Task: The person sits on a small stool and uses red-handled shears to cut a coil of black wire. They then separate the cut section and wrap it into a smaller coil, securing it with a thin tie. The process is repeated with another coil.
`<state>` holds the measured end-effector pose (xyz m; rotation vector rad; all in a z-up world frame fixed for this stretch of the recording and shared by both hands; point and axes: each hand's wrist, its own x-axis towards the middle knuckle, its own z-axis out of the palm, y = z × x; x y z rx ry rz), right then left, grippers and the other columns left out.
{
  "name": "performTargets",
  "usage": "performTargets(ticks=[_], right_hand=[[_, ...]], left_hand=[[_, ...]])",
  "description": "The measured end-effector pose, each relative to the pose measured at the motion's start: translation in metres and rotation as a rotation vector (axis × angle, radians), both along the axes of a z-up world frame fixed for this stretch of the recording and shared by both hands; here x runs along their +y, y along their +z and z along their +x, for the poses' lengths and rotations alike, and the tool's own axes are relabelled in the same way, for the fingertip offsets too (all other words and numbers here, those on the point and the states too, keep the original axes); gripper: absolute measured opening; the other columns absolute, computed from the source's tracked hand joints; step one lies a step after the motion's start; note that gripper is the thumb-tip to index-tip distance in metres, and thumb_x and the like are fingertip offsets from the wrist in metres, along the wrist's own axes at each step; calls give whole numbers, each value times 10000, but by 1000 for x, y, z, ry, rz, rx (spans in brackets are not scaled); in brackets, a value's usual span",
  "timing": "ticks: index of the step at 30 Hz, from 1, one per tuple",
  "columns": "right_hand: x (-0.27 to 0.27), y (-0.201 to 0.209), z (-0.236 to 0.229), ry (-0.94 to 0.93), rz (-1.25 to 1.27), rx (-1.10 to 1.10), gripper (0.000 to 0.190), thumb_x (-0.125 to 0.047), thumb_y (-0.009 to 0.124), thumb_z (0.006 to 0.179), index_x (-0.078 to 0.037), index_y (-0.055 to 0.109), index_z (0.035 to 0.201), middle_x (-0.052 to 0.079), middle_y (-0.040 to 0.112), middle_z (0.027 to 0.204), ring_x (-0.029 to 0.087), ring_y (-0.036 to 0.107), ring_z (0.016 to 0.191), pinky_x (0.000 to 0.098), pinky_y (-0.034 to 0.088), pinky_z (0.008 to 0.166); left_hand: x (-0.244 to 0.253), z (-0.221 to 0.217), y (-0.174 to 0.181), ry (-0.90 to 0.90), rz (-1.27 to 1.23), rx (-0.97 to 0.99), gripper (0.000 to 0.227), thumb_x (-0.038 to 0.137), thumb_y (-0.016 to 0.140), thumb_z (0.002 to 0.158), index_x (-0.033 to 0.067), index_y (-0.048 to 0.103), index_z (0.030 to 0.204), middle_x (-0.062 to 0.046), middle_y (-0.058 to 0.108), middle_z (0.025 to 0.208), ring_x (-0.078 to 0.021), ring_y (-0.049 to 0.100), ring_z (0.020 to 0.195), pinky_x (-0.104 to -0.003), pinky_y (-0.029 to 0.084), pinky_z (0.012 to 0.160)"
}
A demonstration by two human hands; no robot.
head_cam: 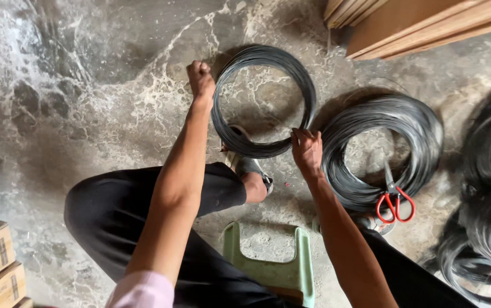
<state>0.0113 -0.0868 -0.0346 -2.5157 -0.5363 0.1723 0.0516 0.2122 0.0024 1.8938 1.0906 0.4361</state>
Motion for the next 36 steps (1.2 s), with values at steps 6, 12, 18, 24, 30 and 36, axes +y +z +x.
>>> performTargets(ticks=[6, 12, 18, 24, 30, 36], right_hand=[[4, -15, -1, 78, -334, -23, 123, -264, 560, 835, -193, 655, 801, 10, 623, 793, 255, 491, 918, 373, 385, 773], [89, -10, 22, 291, -203, -394, 267, -323, 612, 817, -164, 635, 604, 71, 541, 572, 284, 530, 554, 445, 389, 607], [179, 13, 48, 190, 150, 653, 572, -456, 395, 963, 36, 442, 1251, 205, 633, 1026, 339, 641, 912, 459, 511, 755], [192, 166, 82, -201, 328, 1277, 1115, -836, 270, 647, -9, 249, 1394, 212, 313, 1403, 331, 296, 1304, 469, 239, 1082], [133, 153, 47, -627, 560, 1001, 502, -467, 667, 737, 16, 584, 630, 82, 470, 538, 206, 490, 516, 331, 353, 472], [51, 155, 1, -683, 669, 887, 498, -474, 649, 784, 12, 572, 701, 90, 476, 620, 210, 483, 616, 329, 369, 525]], left_hand=[[9, 10, -65, 54, -8, 106, 217, 164, 359, 879, 103, 433, 685, -42, 455, 702, -235, 530, 709, -349, 410, 702], [11, -4, -67, 20, -156, 253, 231, 284, 270, 928, 107, 393, 847, -145, 541, 847, -379, 566, 933, -429, 429, 820], [8, 0, -45, 99, -112, 384, 253, 259, 325, 914, 53, 469, 888, -246, 578, 911, -429, 552, 982, -478, 440, 852], [-33, -10, -23, 273, -302, 85, 202, 205, 413, 837, 80, 550, 757, -92, 608, 702, -242, 619, 690, -356, 477, 595], [-104, -18, 95, -8, -396, 39, 124, 117, 520, 878, 37, 609, 914, -191, 565, 1020, -314, 575, 936, -483, 420, 830], [-161, -49, 117, -404, 13, -101, 63, 121, 555, 867, 78, 510, 862, -104, 448, 959, -324, 558, 902, -394, 468, 782]])
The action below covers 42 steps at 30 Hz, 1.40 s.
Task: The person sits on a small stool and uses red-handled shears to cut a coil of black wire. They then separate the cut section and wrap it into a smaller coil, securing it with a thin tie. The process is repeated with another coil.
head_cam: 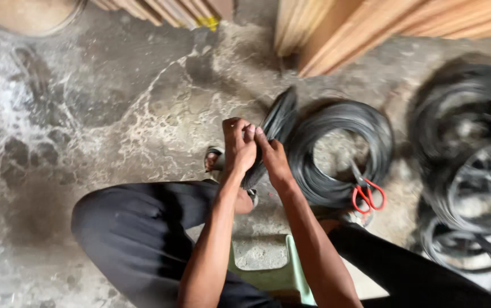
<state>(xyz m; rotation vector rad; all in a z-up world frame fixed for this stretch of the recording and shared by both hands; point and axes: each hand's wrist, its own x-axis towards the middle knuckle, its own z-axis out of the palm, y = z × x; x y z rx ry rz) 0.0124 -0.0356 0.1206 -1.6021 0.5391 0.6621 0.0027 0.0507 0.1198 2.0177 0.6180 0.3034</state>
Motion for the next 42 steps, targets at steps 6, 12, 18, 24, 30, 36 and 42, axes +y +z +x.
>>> performTargets(ticks=[6, 12, 18, 24, 30, 36, 42], right_hand=[[-31, 71, -30, 143, 254, -149, 586, -527, 558, 853, -92, 504, 1243, 125, 568, 1109, 272, 499, 1120, 615, 355, 877], [-59, 88, -69, 102, 383, -326, 278, -166, 727, 765, -6, 583, 942, 109, 584, 744, 192, 538, 690, 398, 457, 725], [-76, 31, -92, 18, 182, -365, 193, -176, 702, 777, -57, 595, 669, 42, 575, 554, 102, 470, 550, 239, 366, 584], [-115, -32, -112, 54, -256, -498, 538, -137, 605, 754, 144, 432, 1180, 335, 412, 1129, 535, 417, 1074, 558, 354, 926], [-131, -42, -111, -78, -536, -379, 482, -346, 667, 726, -43, 466, 1043, 266, 447, 940, 502, 496, 956, 525, 414, 875], [-146, -29, -105, 1, -240, -261, 182, -302, 626, 761, -154, 544, 826, 70, 594, 479, 199, 622, 445, 307, 496, 539], [-143, -35, -107, -196, 217, -384, 210, -20, 692, 731, -25, 584, 911, 146, 554, 523, 170, 537, 402, 285, 439, 401]], left_hand=[[-25, -20, 30, -141, -165, -68, 147, 156, 522, 891, 52, 547, 791, -155, 475, 1042, -372, 486, 1043, -444, 434, 865], [-34, -41, 0, -93, -854, -33, 153, 169, 471, 941, 52, 514, 852, -148, 335, 1158, -319, 422, 1080, -417, 587, 507], [-73, -82, 16, 39, -850, -100, 181, 171, 429, 960, 111, 487, 800, -10, 453, 923, -135, 443, 1005, -270, 366, 832], [-98, -89, -6, 75, -957, 5, 107, 231, 461, 946, 181, 501, 860, 72, 465, 863, -69, 431, 889, -271, 312, 773], [-121, -91, -32, 184, -1178, -20, 133, 199, 491, 931, 178, 483, 800, 30, 503, 896, -100, 468, 878, -281, 349, 833], [-125, -94, -43, 253, -1556, 95, 218, 167, 393, 962, 165, 477, 760, -14, 598, 1059, -198, 562, 1016, -358, 346, 774], [-125, -98, -62, 364, -1576, 208, 196, 140, 398, 943, 222, 464, 777, 17, 648, 953, -180, 600, 928, -409, 358, 818]])
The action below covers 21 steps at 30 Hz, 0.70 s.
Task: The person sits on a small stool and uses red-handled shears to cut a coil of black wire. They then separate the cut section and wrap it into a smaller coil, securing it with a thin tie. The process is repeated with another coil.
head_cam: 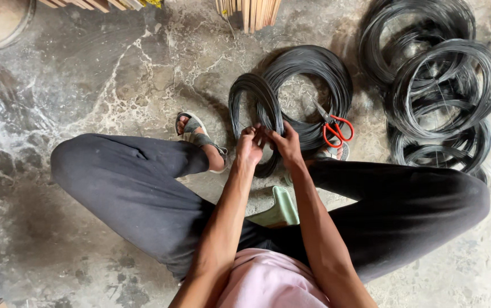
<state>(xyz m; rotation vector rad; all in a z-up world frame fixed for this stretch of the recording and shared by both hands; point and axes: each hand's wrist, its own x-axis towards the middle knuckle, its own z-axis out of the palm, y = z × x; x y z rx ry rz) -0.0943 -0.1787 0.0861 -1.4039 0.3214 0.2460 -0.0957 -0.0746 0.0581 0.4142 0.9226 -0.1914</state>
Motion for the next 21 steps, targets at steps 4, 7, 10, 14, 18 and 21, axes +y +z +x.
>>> performTargets(ticks=[4, 7, 10, 14, 18, 21], right_hand=[[-2, 36, -10, -58, 328, 225, 185, -72, 631, 817, -47, 572, 991, 75, 538, 691, 165, 550, 593, 317, 490, 572], [-8, 8, -7, -117, 762, 377, 397, -209, 515, 813, -77, 525, 1188, 158, 633, 907, 269, 631, 760, 379, 503, 708], [-1, -15, -9, -227, 590, 528, 244, -237, 570, 835, -74, 644, 1000, 81, 627, 760, 235, 618, 647, 327, 506, 629], [-4, -25, -12, -225, 417, 553, 137, -113, 556, 844, -41, 641, 923, 87, 581, 713, 195, 570, 663, 317, 478, 668], [2, 16, -13, -122, 313, 598, 159, -111, 637, 796, -107, 671, 951, 59, 628, 697, 182, 595, 619, 291, 490, 585], [4, -9, -16, -161, 133, 469, 105, -41, 623, 740, -70, 681, 821, 124, 570, 615, 208, 531, 579, 326, 435, 512]], left_hand=[[0, 0, -9, -1, -26, 90, 224, 72, 364, 911, 210, 476, 775, 8, 634, 879, -170, 625, 873, -421, 413, 797], [2, 0, 1, -40, 3, 118, 236, 62, 383, 895, 185, 493, 727, 18, 637, 876, -130, 600, 807, -361, 430, 774], [5, 6, -1, -96, 91, 162, 257, 66, 330, 895, 172, 492, 726, 26, 627, 855, -133, 575, 737, -330, 388, 681], [3, 5, -12, -194, 364, 248, 242, 139, 350, 897, 175, 525, 734, 25, 621, 848, -153, 555, 769, -399, 329, 777], [-9, 2, -11, -539, 899, 339, 266, 323, 434, 887, 174, 634, 793, -56, 646, 863, -249, 630, 837, -368, 449, 747], [-9, 5, -6, -538, 1116, 400, 210, 278, 420, 932, 126, 563, 903, -67, 512, 1023, -235, 616, 898, -437, 467, 865]])
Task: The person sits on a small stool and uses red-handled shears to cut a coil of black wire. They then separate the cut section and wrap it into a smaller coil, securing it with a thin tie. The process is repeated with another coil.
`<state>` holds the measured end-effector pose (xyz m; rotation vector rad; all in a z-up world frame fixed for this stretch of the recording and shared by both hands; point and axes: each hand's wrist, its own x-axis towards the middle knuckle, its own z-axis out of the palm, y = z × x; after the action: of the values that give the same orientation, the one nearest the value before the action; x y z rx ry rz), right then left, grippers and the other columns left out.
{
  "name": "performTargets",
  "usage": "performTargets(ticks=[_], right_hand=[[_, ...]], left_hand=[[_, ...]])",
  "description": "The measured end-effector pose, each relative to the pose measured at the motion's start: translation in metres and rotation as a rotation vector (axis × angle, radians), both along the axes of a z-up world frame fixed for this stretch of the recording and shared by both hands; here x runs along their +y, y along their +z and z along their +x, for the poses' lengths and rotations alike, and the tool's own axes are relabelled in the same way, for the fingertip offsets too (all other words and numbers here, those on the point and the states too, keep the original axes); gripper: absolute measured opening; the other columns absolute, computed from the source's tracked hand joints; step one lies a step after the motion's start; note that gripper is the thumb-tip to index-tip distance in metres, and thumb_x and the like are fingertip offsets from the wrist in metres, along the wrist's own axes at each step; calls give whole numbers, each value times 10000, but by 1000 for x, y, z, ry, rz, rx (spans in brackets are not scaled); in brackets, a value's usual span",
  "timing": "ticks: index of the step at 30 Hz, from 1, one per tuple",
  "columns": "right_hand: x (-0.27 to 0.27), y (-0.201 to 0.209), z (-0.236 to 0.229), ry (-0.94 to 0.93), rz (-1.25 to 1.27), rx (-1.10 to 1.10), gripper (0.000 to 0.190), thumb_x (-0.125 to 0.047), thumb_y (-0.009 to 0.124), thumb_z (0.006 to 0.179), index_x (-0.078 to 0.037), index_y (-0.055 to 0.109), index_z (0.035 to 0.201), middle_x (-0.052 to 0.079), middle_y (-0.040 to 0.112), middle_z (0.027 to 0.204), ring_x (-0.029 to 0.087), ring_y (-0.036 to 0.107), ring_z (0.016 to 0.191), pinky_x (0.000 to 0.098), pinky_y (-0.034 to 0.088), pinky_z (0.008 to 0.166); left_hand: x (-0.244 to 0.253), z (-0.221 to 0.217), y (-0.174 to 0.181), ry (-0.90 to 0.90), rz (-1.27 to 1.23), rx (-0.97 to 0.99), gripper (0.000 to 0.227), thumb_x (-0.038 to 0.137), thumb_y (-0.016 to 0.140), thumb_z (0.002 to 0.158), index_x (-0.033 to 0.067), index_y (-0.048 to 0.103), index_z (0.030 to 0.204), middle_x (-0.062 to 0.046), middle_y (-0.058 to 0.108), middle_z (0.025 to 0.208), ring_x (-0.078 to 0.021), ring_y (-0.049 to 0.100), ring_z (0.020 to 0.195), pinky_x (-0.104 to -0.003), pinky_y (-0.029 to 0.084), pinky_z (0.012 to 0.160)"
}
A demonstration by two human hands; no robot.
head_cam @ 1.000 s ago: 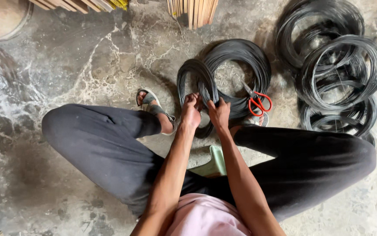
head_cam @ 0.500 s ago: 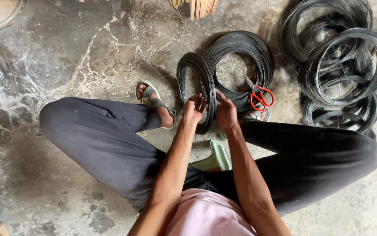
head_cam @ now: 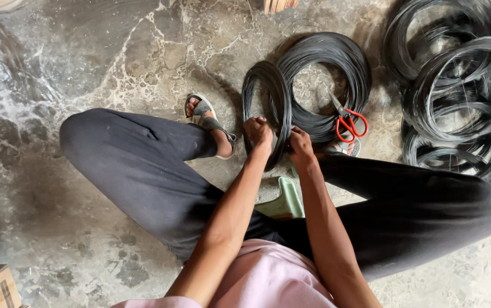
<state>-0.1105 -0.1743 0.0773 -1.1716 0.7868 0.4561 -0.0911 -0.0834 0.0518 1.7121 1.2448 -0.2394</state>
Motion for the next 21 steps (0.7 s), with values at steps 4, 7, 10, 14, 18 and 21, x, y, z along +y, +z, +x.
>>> performTargets(ticks=[4, 7, 10, 14, 18, 21], right_hand=[[17, 62, 0, -4, -13, 6, 94, -20, 557, 777, 14, 638, 811, 175, 550, 692, 237, 500, 688, 381, 421, 641], [24, 106, 3, -16, -34, 34, 178, 12, 460, 834, 141, 577, 796, 252, 520, 807, 280, 452, 852, 464, 401, 835], [15, 87, 5, -14, 284, 108, 96, -22, 601, 817, 48, 627, 878, 128, 580, 642, 230, 598, 572, 313, 513, 602], [10, 61, 1, 194, 96, -66, 68, -60, 631, 805, -1, 652, 776, 109, 560, 558, 160, 535, 464, 255, 455, 457], [13, 67, -5, 305, 19, -318, 90, 3, 646, 779, -26, 664, 696, 81, 581, 611, 125, 521, 567, 256, 461, 526], [5, 44, -3, 471, -274, -597, 135, -38, 613, 816, -15, 667, 695, 78, 586, 596, 128, 491, 658, 323, 436, 582]], left_hand=[[-10, -7, -8, -44, 77, 16, 186, 303, 422, 930, 140, 502, 975, -51, 416, 1093, -293, 569, 977, -460, 429, 901], [-14, -5, 17, -148, 136, 49, 138, 258, 414, 920, 152, 500, 937, -25, 431, 1044, -265, 529, 1019, -439, 423, 863], [-16, 3, 56, 910, -585, -241, 217, 178, 393, 831, 18, 422, 974, -40, 425, 813, -126, 494, 678, -288, 415, 663], [-12, 1, 30, 645, -504, -258, 210, 205, 430, 842, 62, 380, 987, -6, 434, 750, -98, 475, 669, -271, 399, 631], [-6, 1, 5, 208, -254, -58, 185, 228, 420, 866, 87, 445, 983, -38, 462, 903, -188, 518, 822, -329, 416, 741], [1, -7, -9, -216, 8, 158, 252, 320, 406, 890, 132, 560, 958, -110, 495, 1082, -346, 568, 992, -446, 453, 868]])
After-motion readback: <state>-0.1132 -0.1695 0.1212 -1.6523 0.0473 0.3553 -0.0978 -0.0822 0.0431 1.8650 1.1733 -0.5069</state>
